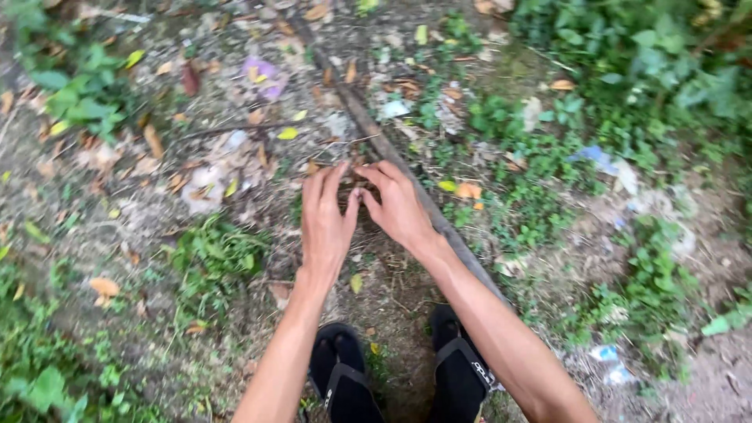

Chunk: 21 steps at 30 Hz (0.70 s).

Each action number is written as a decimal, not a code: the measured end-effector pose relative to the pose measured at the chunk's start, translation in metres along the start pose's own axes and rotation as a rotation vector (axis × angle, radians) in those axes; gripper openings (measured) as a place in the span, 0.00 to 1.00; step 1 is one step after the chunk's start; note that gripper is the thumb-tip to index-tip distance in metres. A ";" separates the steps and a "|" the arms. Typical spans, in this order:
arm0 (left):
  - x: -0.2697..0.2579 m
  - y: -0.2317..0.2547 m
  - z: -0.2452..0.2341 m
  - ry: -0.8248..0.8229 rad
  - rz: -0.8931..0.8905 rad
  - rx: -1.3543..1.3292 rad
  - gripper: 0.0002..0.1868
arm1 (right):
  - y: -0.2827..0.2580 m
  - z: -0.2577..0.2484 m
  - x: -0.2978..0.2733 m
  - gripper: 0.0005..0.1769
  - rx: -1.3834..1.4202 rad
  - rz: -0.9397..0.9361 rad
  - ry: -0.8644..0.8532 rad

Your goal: Picking small green plants from the ground and gathering them into a small pile.

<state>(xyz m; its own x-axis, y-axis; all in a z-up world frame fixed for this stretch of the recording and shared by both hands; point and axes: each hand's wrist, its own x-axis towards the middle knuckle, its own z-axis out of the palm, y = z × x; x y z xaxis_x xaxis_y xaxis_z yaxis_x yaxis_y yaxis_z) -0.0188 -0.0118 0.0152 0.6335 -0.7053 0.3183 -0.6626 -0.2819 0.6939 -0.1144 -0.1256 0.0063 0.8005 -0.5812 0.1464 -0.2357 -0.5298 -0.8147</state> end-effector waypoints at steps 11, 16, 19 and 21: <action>0.039 0.025 0.154 -0.290 0.128 -0.045 0.23 | 0.091 -0.094 -0.017 0.20 -0.142 0.280 0.267; 0.060 0.031 0.176 -0.396 0.202 0.107 0.26 | 0.121 -0.106 -0.014 0.31 -0.309 0.175 0.278; 0.064 0.019 0.189 -0.415 0.218 0.213 0.23 | 0.132 -0.099 -0.004 0.32 -0.186 0.201 0.178; 0.062 0.008 0.202 -0.425 0.197 0.237 0.14 | 0.140 -0.094 0.000 0.28 -0.243 0.155 0.138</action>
<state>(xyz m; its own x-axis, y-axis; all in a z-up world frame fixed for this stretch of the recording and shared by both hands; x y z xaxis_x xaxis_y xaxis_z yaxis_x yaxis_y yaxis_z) -0.0658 -0.1889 -0.0902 0.3018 -0.9477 0.1034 -0.8565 -0.2219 0.4660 -0.1994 -0.2577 -0.0547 0.6664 -0.7359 0.1195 -0.4870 -0.5510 -0.6777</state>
